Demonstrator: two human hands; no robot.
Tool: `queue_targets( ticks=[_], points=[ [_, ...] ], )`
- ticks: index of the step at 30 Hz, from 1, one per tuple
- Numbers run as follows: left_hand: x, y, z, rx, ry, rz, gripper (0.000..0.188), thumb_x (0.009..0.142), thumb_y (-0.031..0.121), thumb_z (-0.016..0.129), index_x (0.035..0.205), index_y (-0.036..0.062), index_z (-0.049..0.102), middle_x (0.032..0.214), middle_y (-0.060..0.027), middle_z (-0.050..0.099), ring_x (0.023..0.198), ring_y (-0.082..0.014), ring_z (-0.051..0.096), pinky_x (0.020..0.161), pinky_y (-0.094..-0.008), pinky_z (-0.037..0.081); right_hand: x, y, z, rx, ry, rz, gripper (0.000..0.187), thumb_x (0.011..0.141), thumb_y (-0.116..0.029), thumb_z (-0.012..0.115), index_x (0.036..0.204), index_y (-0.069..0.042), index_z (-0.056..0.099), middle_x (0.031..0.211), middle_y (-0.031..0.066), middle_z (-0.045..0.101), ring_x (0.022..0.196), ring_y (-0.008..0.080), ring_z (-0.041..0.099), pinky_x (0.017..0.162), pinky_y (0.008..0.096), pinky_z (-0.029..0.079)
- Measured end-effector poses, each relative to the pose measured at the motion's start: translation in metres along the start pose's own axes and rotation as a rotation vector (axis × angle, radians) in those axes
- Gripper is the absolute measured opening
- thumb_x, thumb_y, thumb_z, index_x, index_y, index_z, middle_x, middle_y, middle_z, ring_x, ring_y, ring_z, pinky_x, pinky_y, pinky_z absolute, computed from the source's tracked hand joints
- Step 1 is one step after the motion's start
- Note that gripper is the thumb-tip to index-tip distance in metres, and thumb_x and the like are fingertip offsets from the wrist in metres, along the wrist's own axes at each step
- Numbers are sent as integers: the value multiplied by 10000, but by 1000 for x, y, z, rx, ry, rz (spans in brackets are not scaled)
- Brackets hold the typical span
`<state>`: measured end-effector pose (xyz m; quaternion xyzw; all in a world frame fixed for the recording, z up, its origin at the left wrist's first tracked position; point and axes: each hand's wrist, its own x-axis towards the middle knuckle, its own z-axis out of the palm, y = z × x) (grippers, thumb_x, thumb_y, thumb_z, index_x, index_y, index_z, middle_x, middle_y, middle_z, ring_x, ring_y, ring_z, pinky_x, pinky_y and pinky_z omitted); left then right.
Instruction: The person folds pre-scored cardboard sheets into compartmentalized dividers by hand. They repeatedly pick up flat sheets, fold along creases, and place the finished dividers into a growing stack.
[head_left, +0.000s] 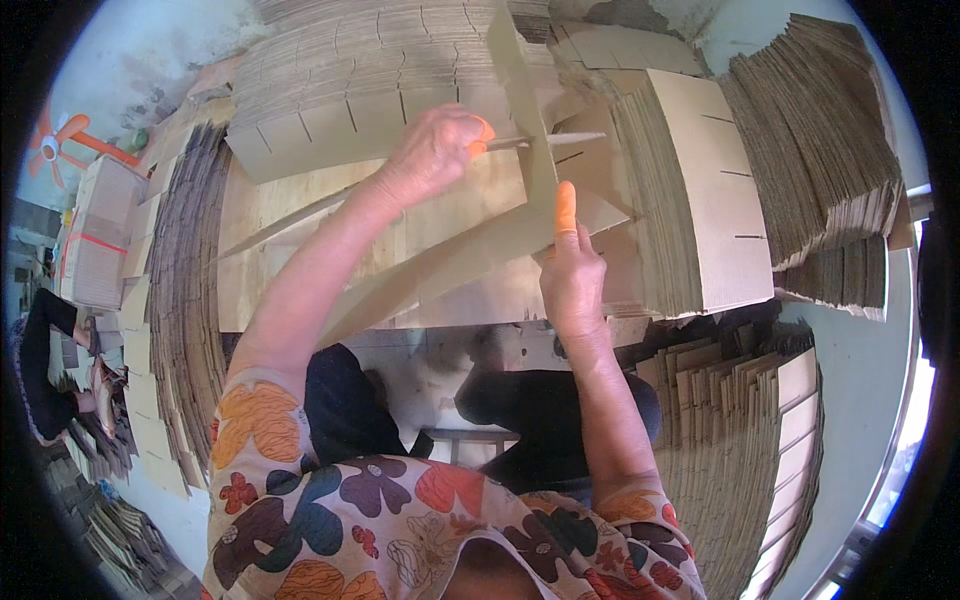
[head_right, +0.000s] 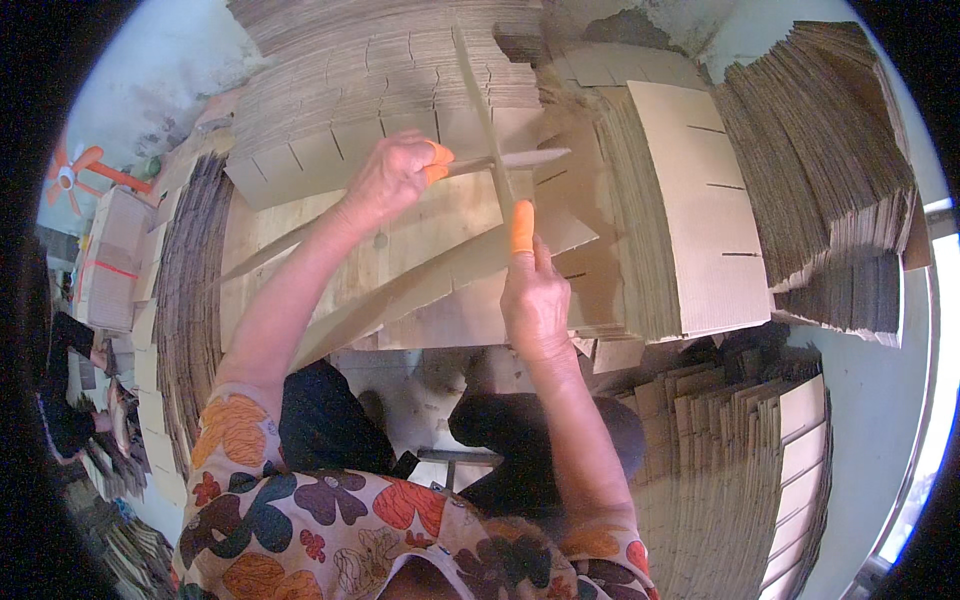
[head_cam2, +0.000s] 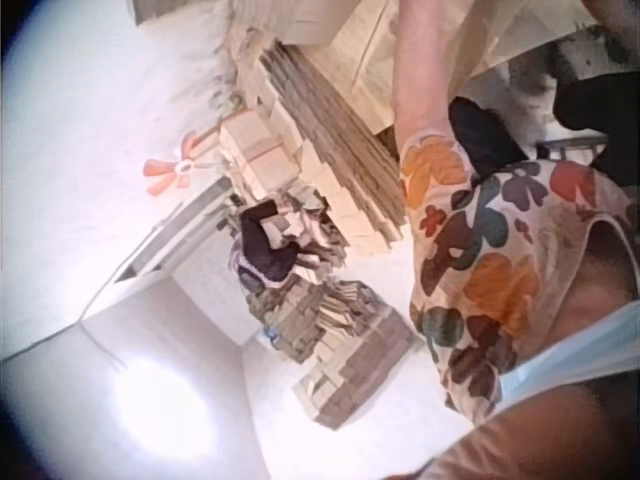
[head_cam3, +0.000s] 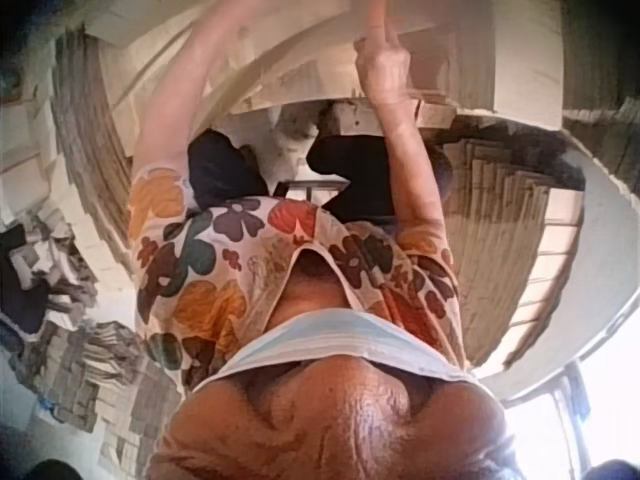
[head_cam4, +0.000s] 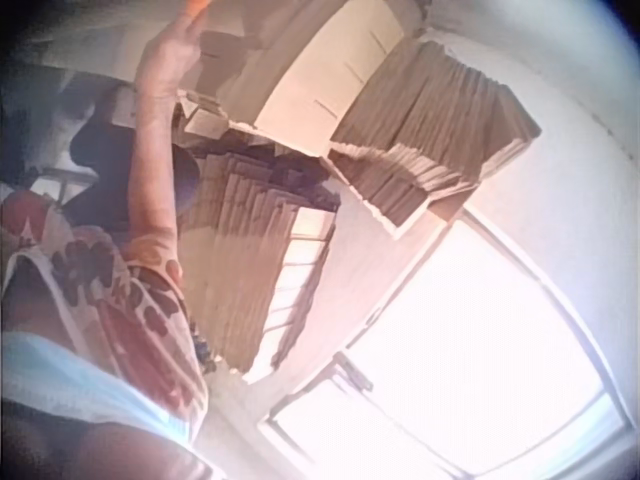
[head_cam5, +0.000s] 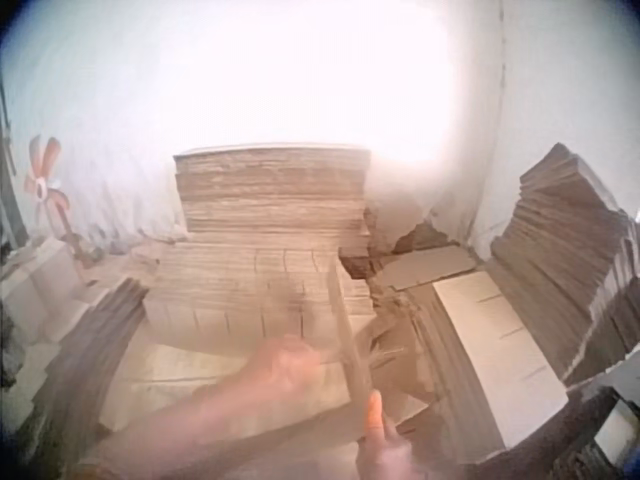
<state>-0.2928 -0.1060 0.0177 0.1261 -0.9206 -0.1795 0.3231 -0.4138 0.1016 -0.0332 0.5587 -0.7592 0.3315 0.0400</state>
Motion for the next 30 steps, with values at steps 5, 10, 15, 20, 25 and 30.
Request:
queue_targets(
  ticks=[5, 10, 15, 20, 25, 30],
  points=[
    [4, 22, -2, -169, -209, -60, 114, 766, 24, 632, 879, 2, 637, 790, -135, 625, 722, -276, 593, 642, -343, 495, -7, 1, 2, -32, -81, 94, 764, 730, 28, 573, 1423, -24, 254, 1108, 248, 582, 692, 378, 626, 575, 442, 531],
    [53, -5, -24, -115, -312, -490, 349, 746, 264, 750, 931, 3, 609, 856, -133, 626, 817, -279, 601, 701, -375, 497, -12, -5, -3, -35, 3, 102, 763, 727, 31, 583, 1417, -23, 262, 1089, 246, 589, 682, 372, 629, 574, 427, 544],
    [63, -71, 22, 477, -257, -279, 397, 717, 218, 741, 984, -9, 554, 952, -155, 614, 976, -308, 561, 791, -431, 472, -12, -5, 5, 24, 22, 88, 745, 722, 38, 584, 1408, -27, 300, 1079, 242, 593, 726, 363, 637, 581, 414, 550],
    [57, -96, 61, 560, -239, -258, 303, 738, 111, 678, 989, 6, 544, 1044, -161, 584, 1078, -322, 509, 881, -453, 428, -12, -5, 0, 44, -25, 146, 714, 716, 48, 581, 1386, -23, 344, 1088, 226, 594, 741, 356, 644, 611, 396, 556],
    [58, -97, 54, 482, -224, -219, 193, 775, 18, 562, 966, 36, 572, 983, -146, 601, 1030, -306, 541, 875, -440, 435, -8, -9, -4, 70, -54, 190, 698, 714, 55, 580, 1373, -10, 360, 1110, 220, 586, 771, 353, 646, 642, 397, 558],
    [53, -92, 41, 531, -261, -65, 209, 753, 27, 596, 957, 73, 595, 914, -119, 625, 939, -321, 577, 785, -405, 481, -8, -8, -2, 59, -8, 133, 694, 711, 57, 582, 1367, 0, 362, 1103, 222, 584, 759, 352, 645, 644, 403, 556]
  ],
)
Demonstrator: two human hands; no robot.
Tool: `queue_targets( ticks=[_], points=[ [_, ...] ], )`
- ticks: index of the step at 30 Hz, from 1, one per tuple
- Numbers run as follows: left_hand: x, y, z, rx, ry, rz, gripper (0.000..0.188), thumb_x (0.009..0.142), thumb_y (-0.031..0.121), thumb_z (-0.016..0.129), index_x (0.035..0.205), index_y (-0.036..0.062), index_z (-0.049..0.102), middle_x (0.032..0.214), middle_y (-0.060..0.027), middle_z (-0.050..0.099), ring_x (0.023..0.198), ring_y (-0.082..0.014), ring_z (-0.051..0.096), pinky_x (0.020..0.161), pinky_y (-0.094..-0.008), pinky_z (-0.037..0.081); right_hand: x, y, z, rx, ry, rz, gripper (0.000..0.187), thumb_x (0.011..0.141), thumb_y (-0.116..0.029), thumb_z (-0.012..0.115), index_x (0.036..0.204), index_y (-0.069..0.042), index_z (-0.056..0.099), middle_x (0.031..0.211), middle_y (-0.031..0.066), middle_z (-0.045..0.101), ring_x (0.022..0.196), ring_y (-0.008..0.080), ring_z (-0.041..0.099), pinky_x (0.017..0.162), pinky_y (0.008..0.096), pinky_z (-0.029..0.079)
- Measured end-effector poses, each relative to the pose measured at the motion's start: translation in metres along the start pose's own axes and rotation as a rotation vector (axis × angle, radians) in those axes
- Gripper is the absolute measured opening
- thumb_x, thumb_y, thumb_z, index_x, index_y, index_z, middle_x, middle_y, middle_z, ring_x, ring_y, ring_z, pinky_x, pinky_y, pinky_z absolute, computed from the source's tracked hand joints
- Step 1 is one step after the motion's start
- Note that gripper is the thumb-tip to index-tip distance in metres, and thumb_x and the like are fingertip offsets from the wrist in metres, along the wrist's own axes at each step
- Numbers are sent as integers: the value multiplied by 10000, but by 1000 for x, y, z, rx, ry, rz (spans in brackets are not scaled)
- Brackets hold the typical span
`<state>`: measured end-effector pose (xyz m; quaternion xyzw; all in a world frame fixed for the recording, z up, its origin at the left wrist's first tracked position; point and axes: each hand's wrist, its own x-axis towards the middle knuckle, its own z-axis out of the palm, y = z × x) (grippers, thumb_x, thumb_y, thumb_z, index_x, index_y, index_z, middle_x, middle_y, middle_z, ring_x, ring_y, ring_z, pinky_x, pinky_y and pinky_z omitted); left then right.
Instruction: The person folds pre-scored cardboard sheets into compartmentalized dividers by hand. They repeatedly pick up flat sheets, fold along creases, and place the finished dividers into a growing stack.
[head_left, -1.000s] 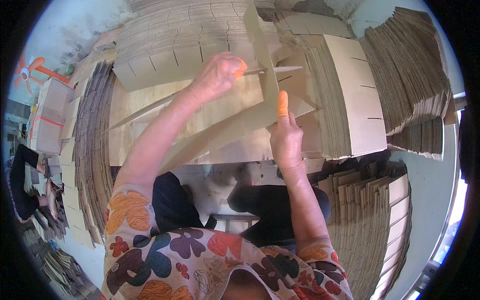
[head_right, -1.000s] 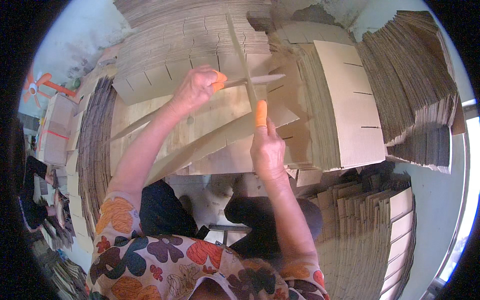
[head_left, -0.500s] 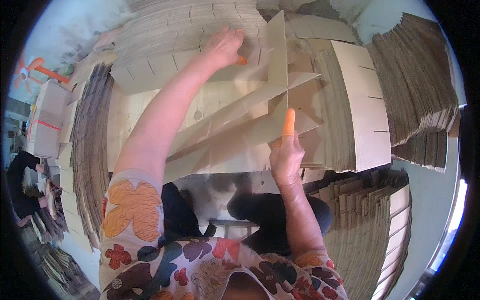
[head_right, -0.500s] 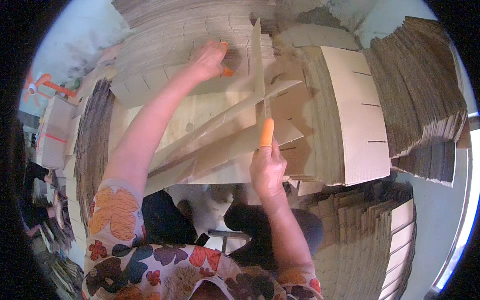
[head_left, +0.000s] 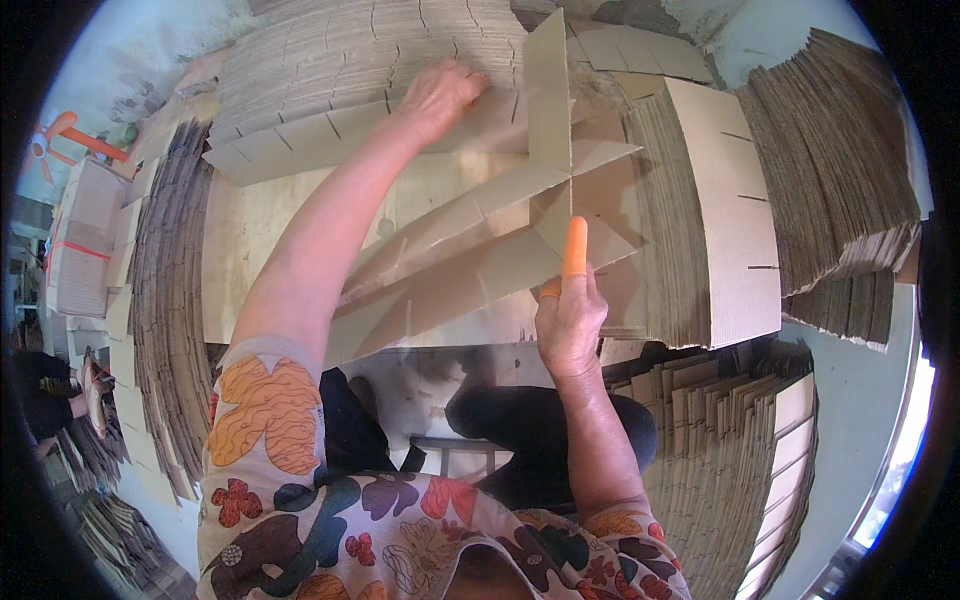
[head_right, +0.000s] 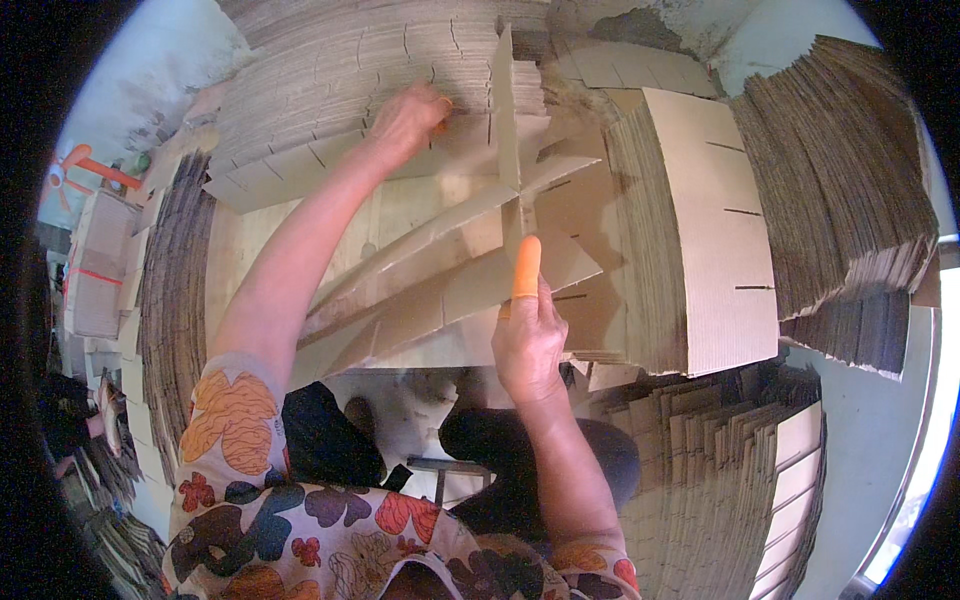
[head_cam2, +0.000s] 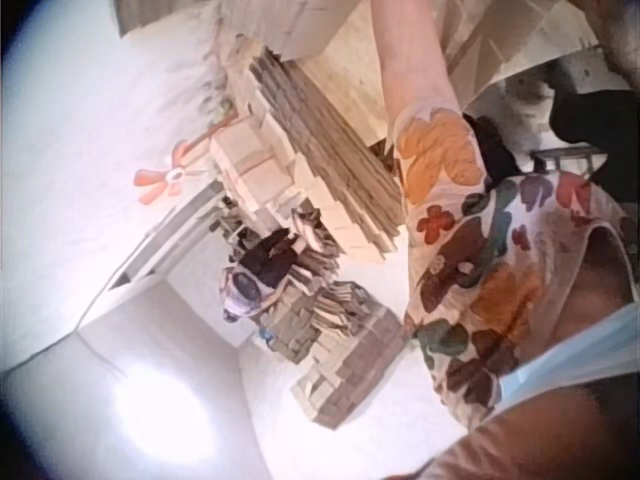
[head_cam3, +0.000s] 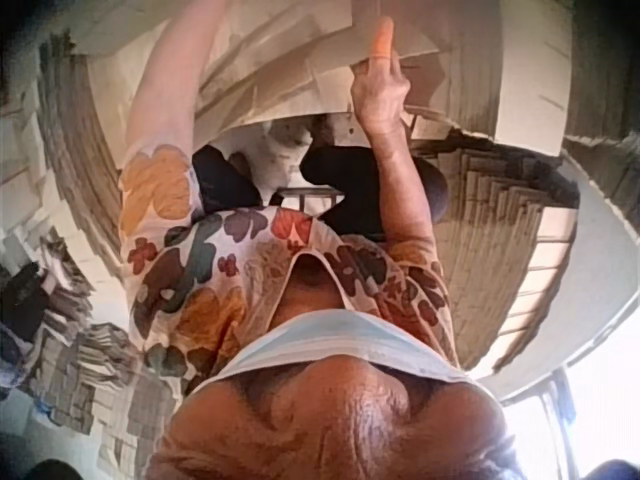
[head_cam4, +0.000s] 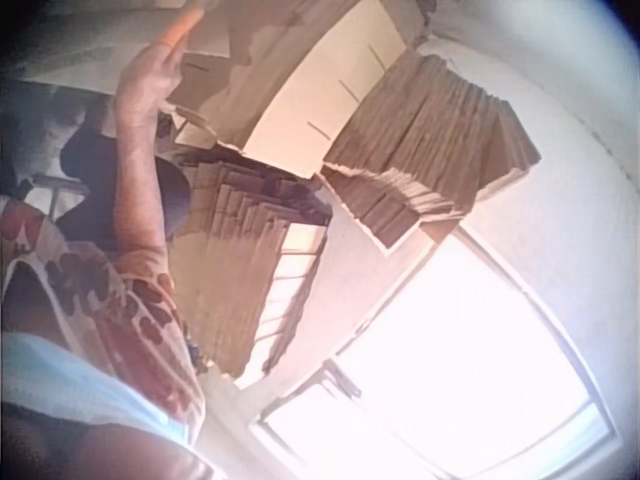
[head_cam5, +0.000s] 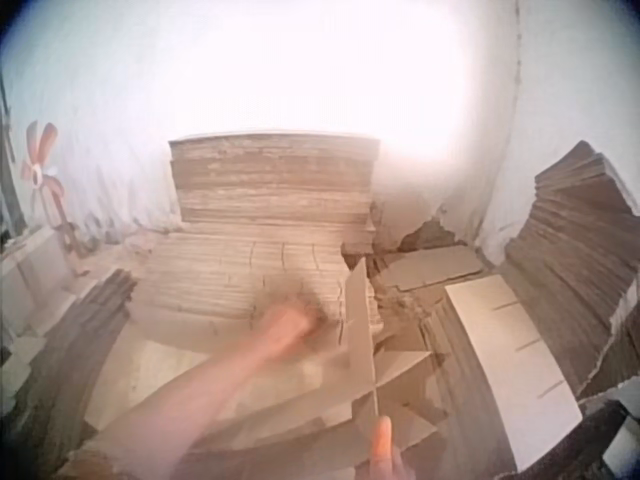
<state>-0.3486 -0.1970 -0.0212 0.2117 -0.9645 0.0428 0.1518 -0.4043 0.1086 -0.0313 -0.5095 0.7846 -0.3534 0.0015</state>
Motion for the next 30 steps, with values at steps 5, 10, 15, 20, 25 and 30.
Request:
queue_targets(
  ticks=[5, 10, 15, 20, 25, 30],
  points=[
    [-2, 4, 14, -37, -19, -62, 150, 745, 38, 597, 888, 78, 616, 911, -97, 646, 963, -313, 585, 720, -411, 497, 1, -5, -3, 8, 9, -13, 715, 707, 64, 581, 1380, -15, 353, 1109, 229, 585, 759, 352, 646, 635, 398, 550],
    [4, 3, 2, 1, -198, -162, 134, 756, 61, 600, 878, 89, 648, 870, -76, 649, 930, -289, 591, 719, -396, 498, -1, -5, -3, 29, 34, -34, 761, 708, 73, 573, 1414, -46, 317, 1094, 233, 593, 759, 357, 642, 637, 393, 547],
    [0, -11, 5, 6, 160, 80, 103, 764, 67, 604, 861, 72, 641, 835, -97, 620, 817, -289, 574, 705, -394, 491, 1, -11, -6, 13, -21, -2, 772, 708, 83, 566, 1422, -43, 299, 1081, 234, 602, 789, 373, 640, 645, 397, 549],
    [-1, 2, -14, -104, 128, 56, 94, 771, 66, 599, 864, 66, 614, 794, -129, 580, 791, -306, 572, 690, -416, 482, 0, -2, -2, 7, -18, -52, 769, 703, 82, 559, 1417, -32, 299, 1063, 230, 603, 767, 379, 636, 627, 413, 545],
    [-3, 13, -33, -182, 112, 46, 120, 765, 43, 591, 885, 55, 584, 775, -157, 554, 750, -353, 567, 664, -448, 472, 2, -4, -3, -24, -60, -23, 746, 700, 73, 550, 1403, -23, 318, 1030, 234, 599, 723, 384, 628, 589, 430, 537],
    [-10, 20, -46, -398, 249, 151, 90, 794, 45, 581, 873, 3, 585, 795, -166, 586, 744, -347, 574, 640, -421, 465, 3, -7, -12, -81, -158, 14, 747, 705, 68, 530, 1409, -29, 303, 1006, 223, 584, 704, 399, 616, 599, 451, 523]
  ],
)
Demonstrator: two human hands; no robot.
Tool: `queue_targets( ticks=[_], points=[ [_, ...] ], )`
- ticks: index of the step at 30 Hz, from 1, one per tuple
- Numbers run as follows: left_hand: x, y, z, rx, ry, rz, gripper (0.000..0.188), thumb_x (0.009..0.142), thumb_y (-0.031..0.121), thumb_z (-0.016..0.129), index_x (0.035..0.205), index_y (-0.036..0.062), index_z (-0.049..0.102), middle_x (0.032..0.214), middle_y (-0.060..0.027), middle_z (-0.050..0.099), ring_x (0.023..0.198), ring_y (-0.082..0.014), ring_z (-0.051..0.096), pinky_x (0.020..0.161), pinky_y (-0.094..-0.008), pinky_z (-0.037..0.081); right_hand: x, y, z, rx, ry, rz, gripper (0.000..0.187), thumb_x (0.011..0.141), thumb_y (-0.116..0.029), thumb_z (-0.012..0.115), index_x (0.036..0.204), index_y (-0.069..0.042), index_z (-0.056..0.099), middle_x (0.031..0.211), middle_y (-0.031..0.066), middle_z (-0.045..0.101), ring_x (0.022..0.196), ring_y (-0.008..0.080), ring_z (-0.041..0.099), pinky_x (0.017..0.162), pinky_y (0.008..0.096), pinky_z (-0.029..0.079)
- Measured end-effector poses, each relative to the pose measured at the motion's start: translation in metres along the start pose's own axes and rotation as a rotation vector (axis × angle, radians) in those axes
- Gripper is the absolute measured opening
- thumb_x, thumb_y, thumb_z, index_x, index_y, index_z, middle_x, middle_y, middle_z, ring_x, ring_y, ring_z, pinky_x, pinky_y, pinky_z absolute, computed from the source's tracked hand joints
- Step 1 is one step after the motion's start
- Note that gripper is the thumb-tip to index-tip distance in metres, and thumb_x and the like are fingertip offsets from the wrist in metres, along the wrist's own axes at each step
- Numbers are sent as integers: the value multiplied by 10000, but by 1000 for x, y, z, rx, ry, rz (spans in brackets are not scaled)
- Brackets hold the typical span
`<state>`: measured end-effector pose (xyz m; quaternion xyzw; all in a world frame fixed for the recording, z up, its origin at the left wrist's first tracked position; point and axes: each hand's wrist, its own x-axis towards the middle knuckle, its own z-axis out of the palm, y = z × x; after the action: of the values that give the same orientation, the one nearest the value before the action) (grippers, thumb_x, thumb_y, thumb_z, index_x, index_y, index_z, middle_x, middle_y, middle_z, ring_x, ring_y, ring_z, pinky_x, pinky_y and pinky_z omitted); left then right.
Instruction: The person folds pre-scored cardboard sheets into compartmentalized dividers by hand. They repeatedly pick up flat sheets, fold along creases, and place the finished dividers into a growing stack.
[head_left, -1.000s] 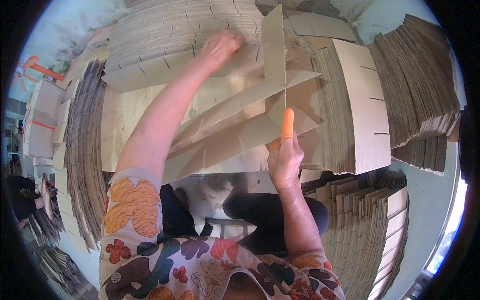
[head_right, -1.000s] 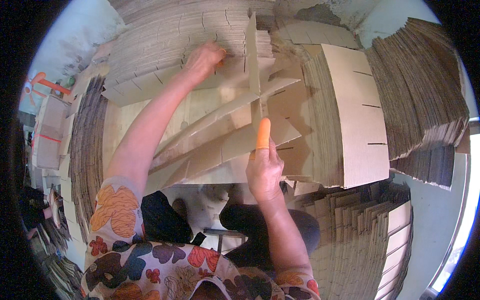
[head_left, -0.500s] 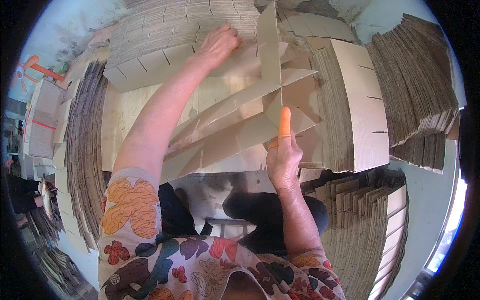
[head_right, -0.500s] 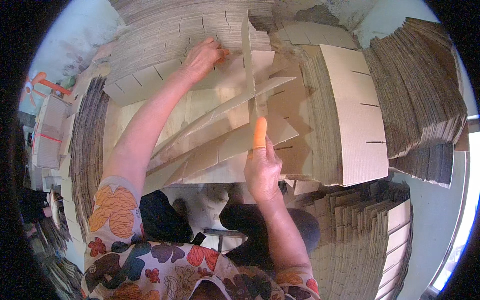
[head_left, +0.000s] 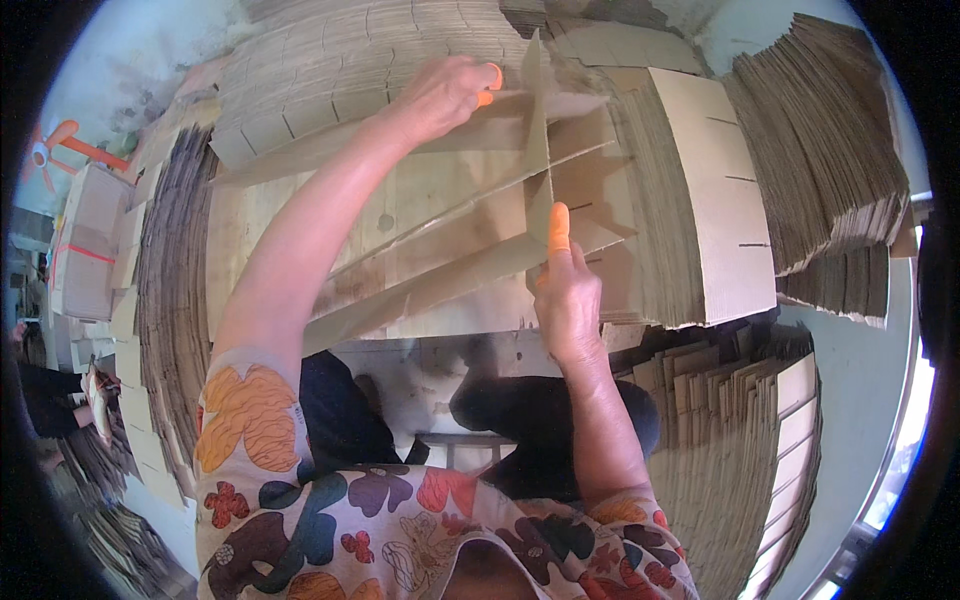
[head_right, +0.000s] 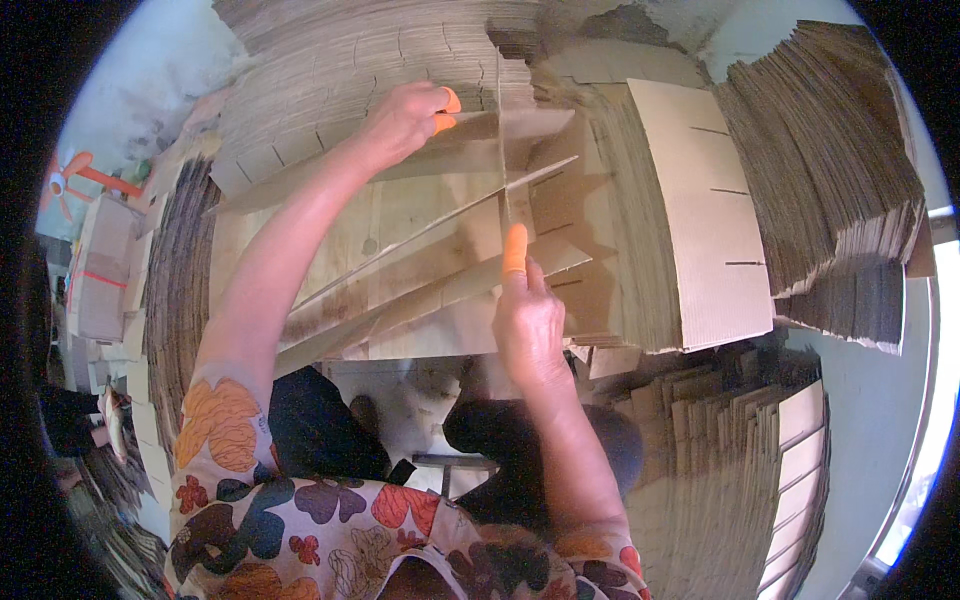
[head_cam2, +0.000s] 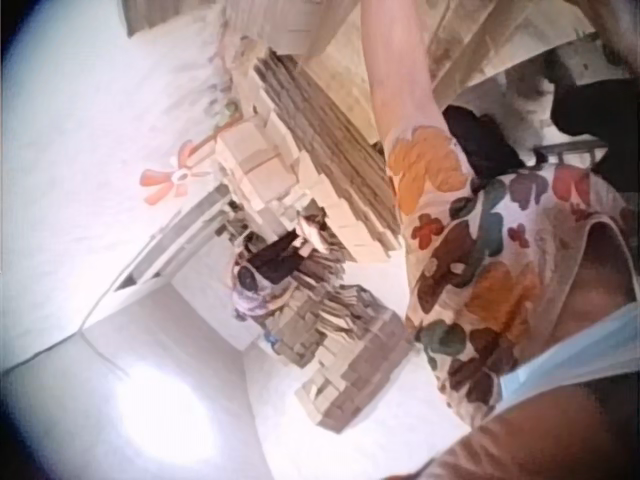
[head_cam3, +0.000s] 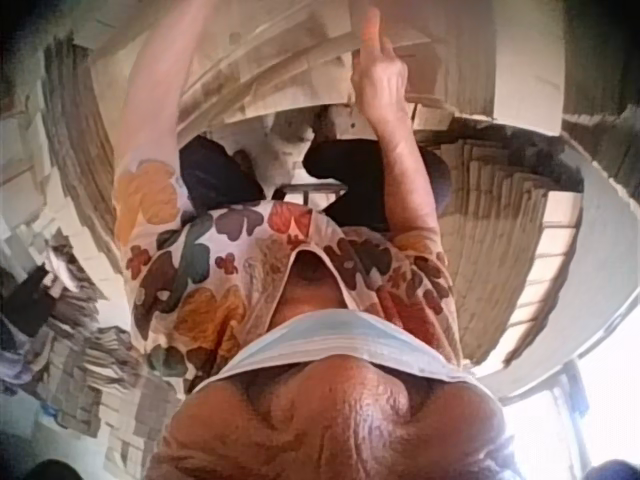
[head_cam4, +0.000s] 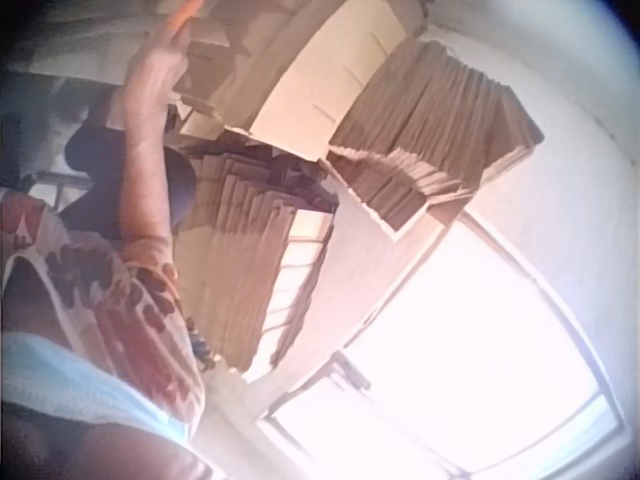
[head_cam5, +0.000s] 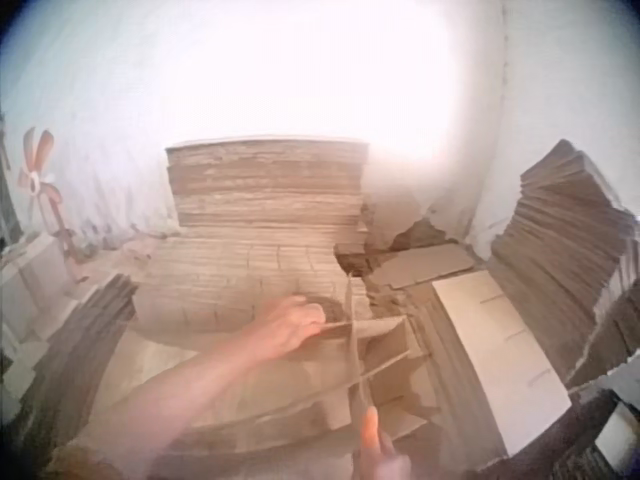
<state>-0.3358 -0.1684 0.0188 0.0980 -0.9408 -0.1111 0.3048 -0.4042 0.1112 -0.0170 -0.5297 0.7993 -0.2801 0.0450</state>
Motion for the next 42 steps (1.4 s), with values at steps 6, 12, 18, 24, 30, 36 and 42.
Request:
queue_targets(
  ticks=[6, 12, 18, 24, 30, 36, 42],
  points=[
    [-23, 40, -37, -245, -51, -154, 60, 778, -6, 583, 808, -19, 533, 720, -168, 552, 671, -323, 523, 608, -385, 425, -17, -35, -62, -118, -98, -63, 748, 689, 65, 518, 1400, 16, 290, 964, 236, 574, 707, 398, 619, 607, 455, 507],
    [-77, 14, 5, -128, -377, -359, 128, 757, -30, 606, 878, -40, 566, 731, -147, 578, 678, -221, 519, 656, -341, 446, -23, -8, -16, -167, -141, -68, 561, 710, 71, 497, 1262, -25, 481, 817, 185, 598, 755, 386, 607, 637, 470, 484],
    [-93, 43, -44, -212, -51, -550, 269, 793, 74, 640, 1046, -17, 616, 958, -177, 643, 844, -318, 616, 748, -370, 498, -13, -25, -74, -294, -316, 110, 542, 812, -152, 638, 1293, -18, 427, 1001, 186, 632, 846, 362, 637, 652, 445, 532],
    [-141, 119, -86, 85, -98, -380, 416, 780, 184, 720, 1137, 8, 600, 913, -173, 640, 811, -298, 626, 694, -372, 509, -19, 34, -146, -945, 419, 122, 765, 857, -516, 546, 1313, 74, 379, 1256, 248, 503, 1164, 429, 473, 965, 478, 401],
    [-121, 143, -46, 145, -114, -296, 305, 794, 236, 681, 1057, 85, 646, 834, -181, 622, 765, -360, 595, 654, -430, 483, -31, 88, -130, -1160, 278, -225, 301, 903, -236, 529, 897, 57, 595, 960, 235, 598, 917, 369, 597, 709, 441, 507],
    [-125, 91, -1, 116, -317, -438, 200, 810, 181, 661, 971, 63, 654, 876, -218, 632, 807, -386, 611, 683, -438, 485, -1, 68, -146, -792, 106, -88, 135, 788, -102, 620, 784, 32, 635, 788, 227, 632, 784, 370, 642, 658, 446, 508],
    [-146, 142, -58, 67, -71, -472, 293, 781, 191, 698, 1035, 52, 654, 895, -200, 650, 807, -385, 620, 706, -422, 496, 21, 71, -171, -653, -116, 72, 460, 728, -438, 713, 774, 13, 638, 820, 222, 635, 814, 368, 629, 707, 455, 484]
  ],
)
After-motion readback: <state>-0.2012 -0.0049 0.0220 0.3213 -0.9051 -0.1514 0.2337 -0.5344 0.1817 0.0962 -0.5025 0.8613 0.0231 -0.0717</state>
